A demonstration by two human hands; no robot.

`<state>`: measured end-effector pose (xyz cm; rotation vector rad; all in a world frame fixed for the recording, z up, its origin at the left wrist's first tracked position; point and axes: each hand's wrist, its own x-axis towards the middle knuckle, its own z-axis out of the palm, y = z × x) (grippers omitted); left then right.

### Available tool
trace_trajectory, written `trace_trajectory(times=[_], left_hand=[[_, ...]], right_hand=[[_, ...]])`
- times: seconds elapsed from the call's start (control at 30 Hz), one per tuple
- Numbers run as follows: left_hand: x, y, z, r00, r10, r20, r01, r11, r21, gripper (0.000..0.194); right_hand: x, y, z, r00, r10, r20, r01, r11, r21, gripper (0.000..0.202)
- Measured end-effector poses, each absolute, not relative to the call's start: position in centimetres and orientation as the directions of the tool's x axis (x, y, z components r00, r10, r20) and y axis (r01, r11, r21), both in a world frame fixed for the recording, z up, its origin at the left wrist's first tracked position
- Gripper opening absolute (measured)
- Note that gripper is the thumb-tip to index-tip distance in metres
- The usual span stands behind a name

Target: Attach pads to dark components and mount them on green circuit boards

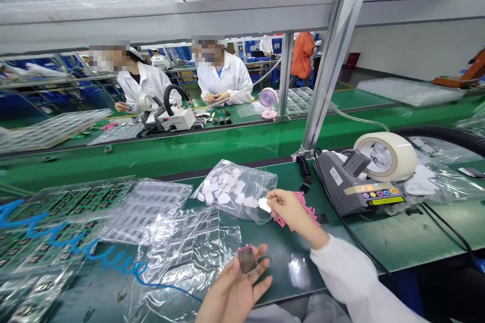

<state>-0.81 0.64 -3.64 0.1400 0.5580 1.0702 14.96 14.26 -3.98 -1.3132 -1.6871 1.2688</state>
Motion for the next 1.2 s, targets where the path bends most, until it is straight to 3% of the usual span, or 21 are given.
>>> trace_trajectory(times=[0.1,0.23,0.3,0.37,0.43,0.5,0.57,0.73,0.87,1.07,1.2], left_hand=[[0.3,0.9,-2.8,0.326,0.89,-0.32,-0.792,0.442,0.421,0.033],[2.1,1.2,-1.6,0.385,0.903,-0.19,-0.779,0.429,0.457,0.043],[2.7,1.3,-1.3,0.411,0.898,-0.159,-0.779,0.436,0.45,0.045],[3.0,1.2,-1.4,0.424,0.892,-0.157,-0.784,0.448,0.43,0.041],[3.1,1.1,-1.5,0.435,0.885,-0.164,-0.79,0.463,0.402,0.033],[3.1,0.9,-1.6,0.446,0.88,-0.161,-0.791,0.472,0.389,0.028],[3.2,0.7,-1.6,0.439,0.883,-0.17,-0.793,0.469,0.389,0.026],[3.8,0.5,-1.3,0.383,0.895,-0.229,-0.791,0.446,0.42,0.03],[4.0,0.5,-1.7,0.383,0.887,-0.26,-0.76,0.462,0.457,0.036],[3.5,1.0,-2.7,0.396,0.881,-0.259,-0.807,0.469,0.361,0.026],[2.5,1.1,-2.9,0.409,0.863,-0.296,-0.807,0.494,0.323,0.026]], right_hand=[[15.8,9.5,-3.0,-0.222,0.97,-0.104,0.199,-0.059,-0.978,0.04],[15.7,4.8,-3.0,-0.149,0.962,-0.231,-0.035,-0.238,-0.971,0.041],[15.9,3.9,-2.9,-0.135,0.956,-0.259,-0.07,-0.269,-0.96,0.04],[16.5,3.8,-2.5,-0.066,0.988,-0.139,0.087,-0.134,-0.987,0.034],[17.4,4.1,-1.7,-0.026,0.995,0.096,0.323,0.1,-0.941,0.018],[18.1,4.3,-1.0,-0.12,0.954,0.274,0.444,0.299,-0.845,0.015],[18.5,4.2,-0.8,-0.257,0.916,0.308,0.438,0.394,-0.808,0.022],[18.4,3.1,-2.6,-0.214,0.914,0.346,0.495,0.407,-0.768,0.022],[18.0,3.0,-3.0,-0.17,0.926,0.338,0.45,0.378,-0.809,0.017],[18.7,2.2,-2.8,-0.072,0.906,0.417,0.436,0.405,-0.803,0.018],[20.7,2.2,-6.7,-0.056,0.945,0.324,0.501,0.307,-0.809,0.021]])
